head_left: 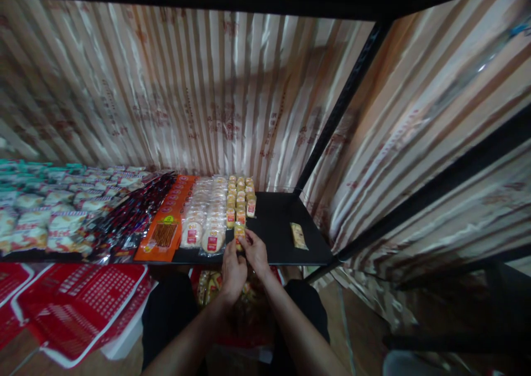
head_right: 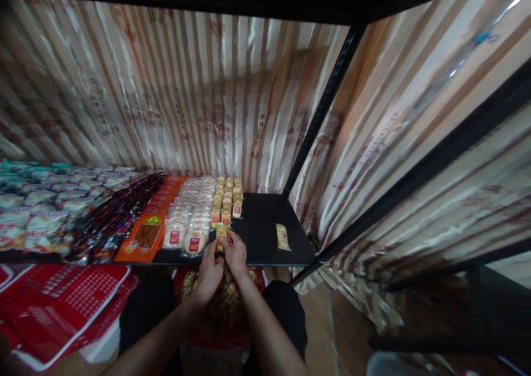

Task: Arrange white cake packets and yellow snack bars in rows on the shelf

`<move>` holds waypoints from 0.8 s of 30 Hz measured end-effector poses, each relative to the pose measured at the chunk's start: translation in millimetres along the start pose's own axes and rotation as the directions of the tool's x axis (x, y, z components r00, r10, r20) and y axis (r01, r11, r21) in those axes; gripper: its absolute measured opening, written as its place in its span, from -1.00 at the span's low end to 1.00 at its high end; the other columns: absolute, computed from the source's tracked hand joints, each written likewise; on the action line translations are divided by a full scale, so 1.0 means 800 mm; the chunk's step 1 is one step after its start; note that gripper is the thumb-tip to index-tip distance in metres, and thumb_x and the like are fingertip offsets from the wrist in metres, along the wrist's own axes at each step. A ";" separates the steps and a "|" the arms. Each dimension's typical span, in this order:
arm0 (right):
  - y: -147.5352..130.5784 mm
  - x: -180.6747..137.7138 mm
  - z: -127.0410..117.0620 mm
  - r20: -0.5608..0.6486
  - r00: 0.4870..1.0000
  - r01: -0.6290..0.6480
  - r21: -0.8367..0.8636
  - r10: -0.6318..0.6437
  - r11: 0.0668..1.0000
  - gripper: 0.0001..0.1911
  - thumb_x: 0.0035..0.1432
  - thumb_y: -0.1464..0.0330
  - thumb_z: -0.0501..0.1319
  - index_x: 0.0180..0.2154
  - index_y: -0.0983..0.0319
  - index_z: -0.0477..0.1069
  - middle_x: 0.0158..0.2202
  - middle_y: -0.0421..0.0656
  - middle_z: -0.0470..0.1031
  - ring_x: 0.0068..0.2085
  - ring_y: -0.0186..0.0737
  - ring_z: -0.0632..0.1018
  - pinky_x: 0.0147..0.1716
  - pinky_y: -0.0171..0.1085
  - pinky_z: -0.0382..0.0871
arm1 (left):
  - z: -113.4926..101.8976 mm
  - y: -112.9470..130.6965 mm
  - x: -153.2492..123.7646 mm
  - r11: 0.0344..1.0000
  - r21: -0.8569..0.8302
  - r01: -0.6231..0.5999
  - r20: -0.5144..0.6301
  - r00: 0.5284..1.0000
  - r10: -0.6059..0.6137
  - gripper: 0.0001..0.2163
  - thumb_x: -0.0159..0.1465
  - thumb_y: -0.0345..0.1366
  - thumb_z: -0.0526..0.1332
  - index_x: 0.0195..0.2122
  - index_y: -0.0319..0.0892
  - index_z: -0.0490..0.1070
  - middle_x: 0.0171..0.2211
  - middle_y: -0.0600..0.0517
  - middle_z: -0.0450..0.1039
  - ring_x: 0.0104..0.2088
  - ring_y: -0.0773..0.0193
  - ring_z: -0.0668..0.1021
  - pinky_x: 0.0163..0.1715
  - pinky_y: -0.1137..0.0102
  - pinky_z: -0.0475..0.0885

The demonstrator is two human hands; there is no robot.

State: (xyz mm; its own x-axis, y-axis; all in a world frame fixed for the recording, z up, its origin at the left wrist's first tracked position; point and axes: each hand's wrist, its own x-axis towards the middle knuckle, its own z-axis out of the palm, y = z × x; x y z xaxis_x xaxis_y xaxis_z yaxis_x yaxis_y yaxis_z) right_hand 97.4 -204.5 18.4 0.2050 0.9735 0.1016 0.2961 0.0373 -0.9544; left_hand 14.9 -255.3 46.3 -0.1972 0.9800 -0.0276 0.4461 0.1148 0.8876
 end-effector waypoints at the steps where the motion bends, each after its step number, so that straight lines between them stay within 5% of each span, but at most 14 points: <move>1: 0.001 0.004 0.004 -0.004 1.000 -0.002 -0.040 0.002 0.999 -0.65 -0.01 0.24 0.18 -0.14 0.18 0.43 -0.23 -0.14 0.55 -0.26 -0.20 0.54 -0.21 -0.22 0.43 | 0.003 -0.003 0.003 1.000 -0.011 0.022 0.010 1.000 -0.022 -0.51 0.06 -0.54 0.00 0.08 -0.35 0.24 0.14 -0.22 0.22 0.17 0.15 0.25 0.18 0.30 0.11; 6: -0.004 0.017 0.016 0.025 0.999 -0.029 -0.133 0.033 0.991 -0.66 0.03 0.25 0.13 -0.13 0.19 0.41 -0.19 -0.11 0.53 -0.23 -0.19 0.55 -0.18 -0.22 0.41 | 0.011 -0.015 0.019 0.987 -0.130 0.094 0.033 0.995 -0.091 -0.53 0.10 -0.48 -0.01 0.08 -0.32 0.25 0.18 -0.15 0.18 0.20 0.21 0.22 0.21 0.34 0.04; 15: -0.013 0.030 0.033 0.054 0.998 0.024 -0.025 -0.022 0.999 -0.74 0.04 0.29 0.10 -0.17 0.17 0.32 -0.25 -0.13 0.52 -0.28 -0.24 0.55 -0.22 -0.24 0.43 | 0.010 -0.012 0.031 0.967 -0.233 0.101 0.041 0.995 -0.094 -0.53 0.26 -0.27 -0.10 0.17 -0.36 0.12 0.23 -0.14 0.07 0.23 0.26 0.15 0.24 0.34 -0.04; 24: -0.008 0.037 0.037 0.041 0.996 0.089 -0.114 -0.085 0.990 -0.72 0.01 0.38 0.08 -0.18 0.21 0.34 -0.20 -0.08 0.45 -0.26 -0.21 0.50 -0.22 -0.22 0.42 | 0.014 -0.012 0.043 0.966 -0.228 0.123 0.029 0.992 -0.120 -0.54 0.25 -0.29 -0.09 0.16 -0.32 0.15 0.23 -0.12 0.07 0.24 0.26 0.13 0.25 0.35 -0.05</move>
State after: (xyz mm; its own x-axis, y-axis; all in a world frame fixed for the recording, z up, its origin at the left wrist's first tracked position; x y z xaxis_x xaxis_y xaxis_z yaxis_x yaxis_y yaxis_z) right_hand 74.1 -169.5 18.8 0.1410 0.9752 0.1705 0.4172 0.0976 -0.9036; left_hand 13.9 -220.9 31.5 -0.2241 0.9634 -0.1469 0.2074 0.1944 0.9587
